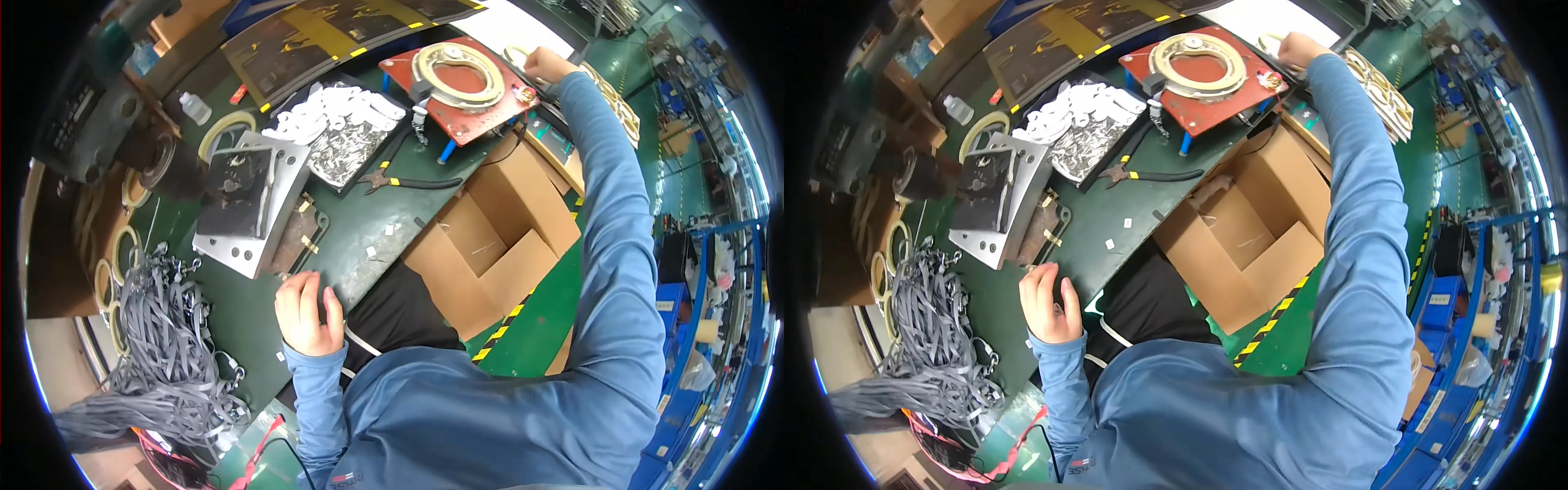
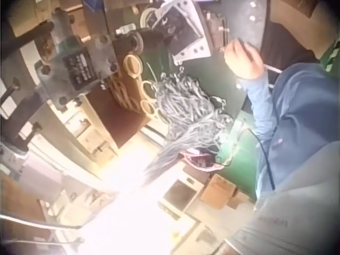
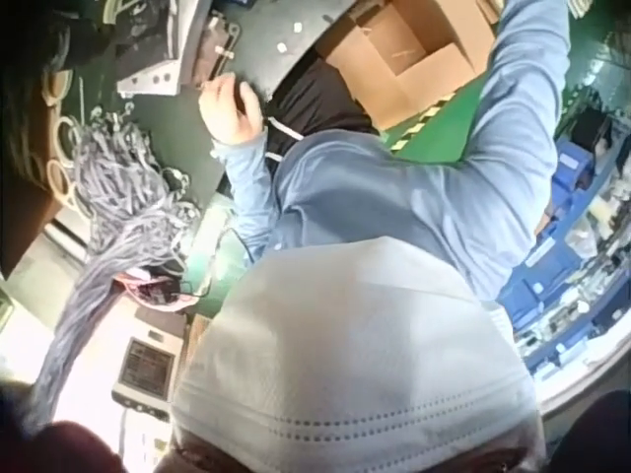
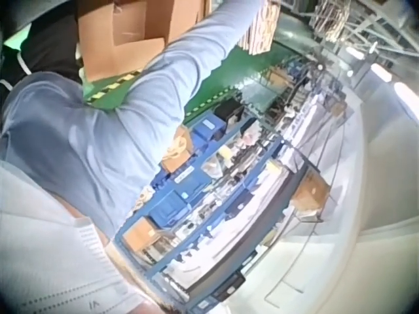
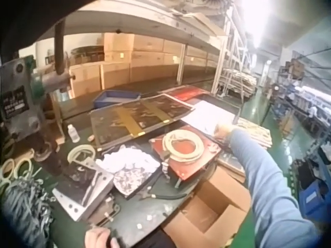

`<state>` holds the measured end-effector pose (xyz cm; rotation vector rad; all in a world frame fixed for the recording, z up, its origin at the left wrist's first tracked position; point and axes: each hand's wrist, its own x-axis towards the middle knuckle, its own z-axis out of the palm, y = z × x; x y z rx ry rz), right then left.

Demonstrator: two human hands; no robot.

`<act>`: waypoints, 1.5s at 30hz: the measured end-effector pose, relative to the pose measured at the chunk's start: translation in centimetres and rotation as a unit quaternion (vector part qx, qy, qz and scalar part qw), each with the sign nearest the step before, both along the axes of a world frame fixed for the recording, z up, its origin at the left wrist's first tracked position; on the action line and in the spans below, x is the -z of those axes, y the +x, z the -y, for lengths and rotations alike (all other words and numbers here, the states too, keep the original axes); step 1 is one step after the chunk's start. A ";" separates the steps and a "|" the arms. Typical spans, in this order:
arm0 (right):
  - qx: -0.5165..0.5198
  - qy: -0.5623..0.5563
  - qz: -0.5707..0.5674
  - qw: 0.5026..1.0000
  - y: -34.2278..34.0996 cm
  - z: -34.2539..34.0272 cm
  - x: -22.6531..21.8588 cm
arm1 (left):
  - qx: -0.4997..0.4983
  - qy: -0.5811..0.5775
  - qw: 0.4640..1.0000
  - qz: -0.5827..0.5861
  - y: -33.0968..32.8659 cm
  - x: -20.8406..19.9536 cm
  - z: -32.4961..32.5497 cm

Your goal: Assembling circular components by applying adhesive and attaching straps at a production workbench.

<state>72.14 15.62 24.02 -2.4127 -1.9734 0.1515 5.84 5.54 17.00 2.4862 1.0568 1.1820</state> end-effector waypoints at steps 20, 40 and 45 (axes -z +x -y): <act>-0.052 0.643 -0.169 0.745 -26.8 7.5 -7.7 | -0.093 0.057 0.991 0.073 -7.6 -2.9 -1.5; -0.399 0.185 -0.278 0.854 -58.1 9.7 5.9 | -0.400 -0.002 0.910 -0.107 -28.5 0.4 -8.7; -0.515 0.144 -0.250 0.807 -63.3 9.2 6.2 | -0.462 0.166 0.857 -0.156 -29.3 -2.8 -8.8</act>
